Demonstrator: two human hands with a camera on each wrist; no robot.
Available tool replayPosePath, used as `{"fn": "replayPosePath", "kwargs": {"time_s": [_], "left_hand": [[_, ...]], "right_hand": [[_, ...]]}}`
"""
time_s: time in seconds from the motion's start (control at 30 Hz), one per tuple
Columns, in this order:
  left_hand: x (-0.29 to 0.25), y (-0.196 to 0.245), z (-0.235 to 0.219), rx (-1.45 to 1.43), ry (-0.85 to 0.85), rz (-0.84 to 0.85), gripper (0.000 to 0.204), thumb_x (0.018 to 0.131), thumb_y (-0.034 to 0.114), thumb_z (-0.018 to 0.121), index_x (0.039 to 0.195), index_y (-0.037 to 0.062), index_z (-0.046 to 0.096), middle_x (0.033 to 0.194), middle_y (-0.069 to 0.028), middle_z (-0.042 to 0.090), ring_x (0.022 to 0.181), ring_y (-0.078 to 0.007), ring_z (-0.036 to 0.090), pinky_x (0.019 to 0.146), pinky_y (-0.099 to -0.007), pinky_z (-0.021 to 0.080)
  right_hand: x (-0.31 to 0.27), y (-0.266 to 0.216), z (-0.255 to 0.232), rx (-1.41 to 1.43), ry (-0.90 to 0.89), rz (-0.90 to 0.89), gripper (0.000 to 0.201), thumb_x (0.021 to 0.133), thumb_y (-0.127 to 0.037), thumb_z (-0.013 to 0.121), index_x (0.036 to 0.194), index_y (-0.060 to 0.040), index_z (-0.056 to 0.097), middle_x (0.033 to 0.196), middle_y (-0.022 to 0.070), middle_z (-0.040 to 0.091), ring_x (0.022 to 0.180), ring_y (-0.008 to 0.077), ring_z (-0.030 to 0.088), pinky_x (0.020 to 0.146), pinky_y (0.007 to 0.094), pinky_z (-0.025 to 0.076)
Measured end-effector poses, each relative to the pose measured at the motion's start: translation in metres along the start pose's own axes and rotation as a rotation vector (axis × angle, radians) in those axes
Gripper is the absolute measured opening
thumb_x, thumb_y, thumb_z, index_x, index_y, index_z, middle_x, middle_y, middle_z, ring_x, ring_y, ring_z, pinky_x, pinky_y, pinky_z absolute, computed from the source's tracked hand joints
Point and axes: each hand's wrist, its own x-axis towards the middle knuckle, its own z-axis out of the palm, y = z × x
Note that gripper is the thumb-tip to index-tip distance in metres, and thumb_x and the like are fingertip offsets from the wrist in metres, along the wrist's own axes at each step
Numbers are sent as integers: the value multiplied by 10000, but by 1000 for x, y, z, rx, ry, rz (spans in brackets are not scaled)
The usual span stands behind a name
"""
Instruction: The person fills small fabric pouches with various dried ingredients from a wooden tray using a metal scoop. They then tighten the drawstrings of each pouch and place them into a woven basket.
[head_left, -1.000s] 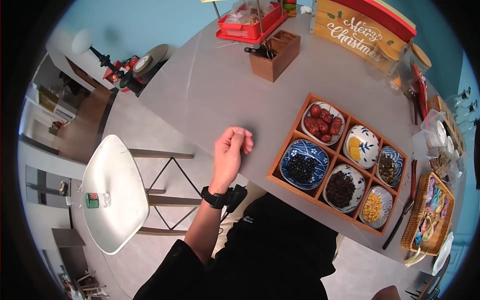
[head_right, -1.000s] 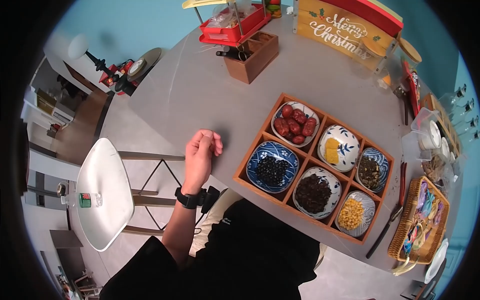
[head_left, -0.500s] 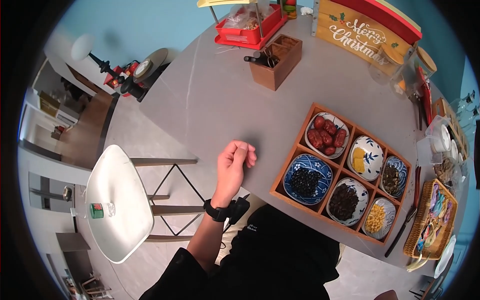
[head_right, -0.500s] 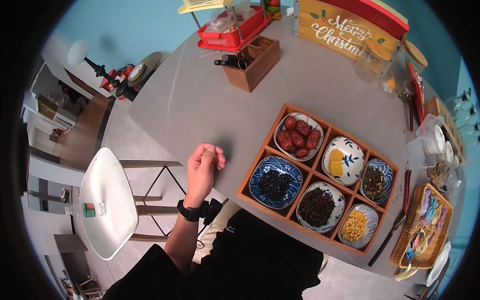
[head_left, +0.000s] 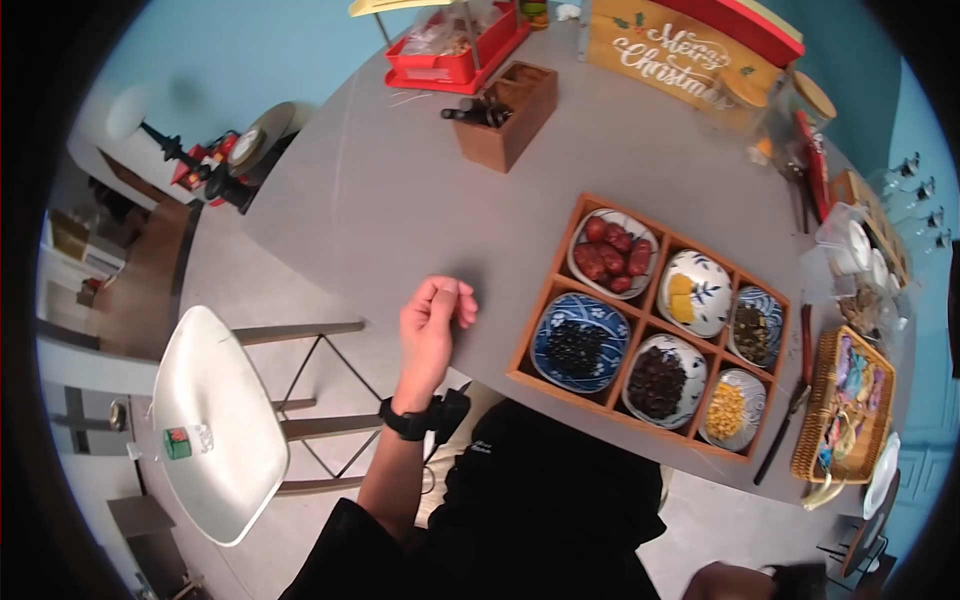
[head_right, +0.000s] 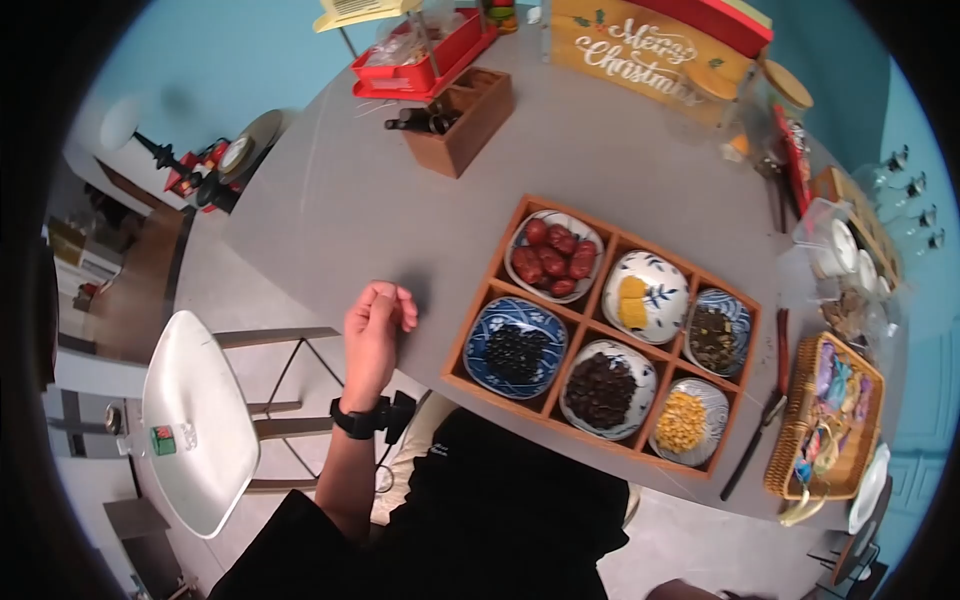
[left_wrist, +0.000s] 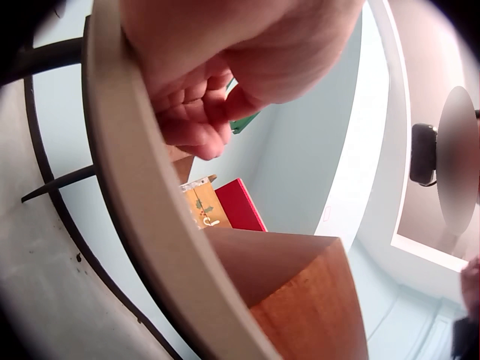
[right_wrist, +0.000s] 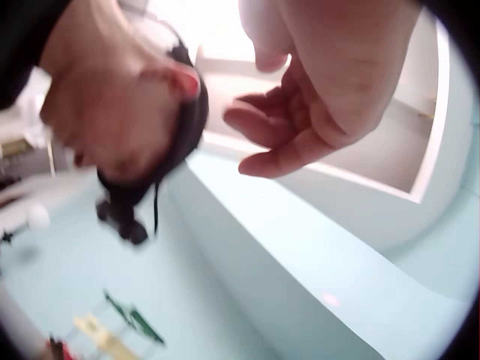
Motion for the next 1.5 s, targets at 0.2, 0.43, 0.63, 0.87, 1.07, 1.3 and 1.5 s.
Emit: {"fn": "replayPosePath", "kwargs": {"time_s": [0.2,0.43,0.63,0.87,1.07,1.3,1.5], "left_hand": [[-6,32,35,208,-358,-26,488,1017,264,421,1402,-34,387,1402,-194,463,1337,-245,402,1110,-343,283],[-19,40,65,331,-409,-158,705,1016,417,360,1476,-72,143,1547,-225,190,1453,-293,146,1163,-341,125],[-10,27,63,243,-422,-150,753,1010,474,314,1468,-95,130,1553,-236,148,1460,-299,106,1171,-348,85],[-10,42,60,435,-502,-123,752,1008,463,322,1471,-92,113,1549,-245,152,1458,-306,116,1169,-350,100],[6,46,72,381,-529,-181,774,1002,475,341,1474,-87,94,1552,-250,132,1460,-304,99,1170,-344,94],[3,35,66,393,-497,-149,810,994,523,311,1469,-97,94,1560,-238,101,1464,-299,62,1176,-350,58],[11,35,70,387,-460,-136,796,993,540,310,1474,-73,146,1561,-220,135,1461,-292,99,1178,-356,71]], "right_hand": [[-107,133,-25,-1057,8,1005,399,985,-269,523,1216,53,570,1036,109,647,846,139,574,754,278,477],[-127,136,20,-879,-67,1127,324,1003,-206,476,1060,93,587,871,166,596,768,226,528,738,324,442],[-123,136,22,-903,-128,1100,343,1009,-220,458,974,105,559,797,185,523,707,276,474,703,330,428],[-129,139,13,-847,-113,1088,370,1009,-262,468,863,76,505,731,114,445,692,197,387,660,306,386],[-119,146,14,-853,-111,1042,407,1010,-295,469,818,64,485,686,98,412,684,161,355,627,310,370],[-123,137,15,-960,-161,1026,401,1011,-280,463,822,73,486,672,162,410,636,212,339,596,355,384],[-109,143,19,-943,-175,1061,314,994,-197,479,877,87,546,774,216,500,681,410,475,638,394,421]]}}
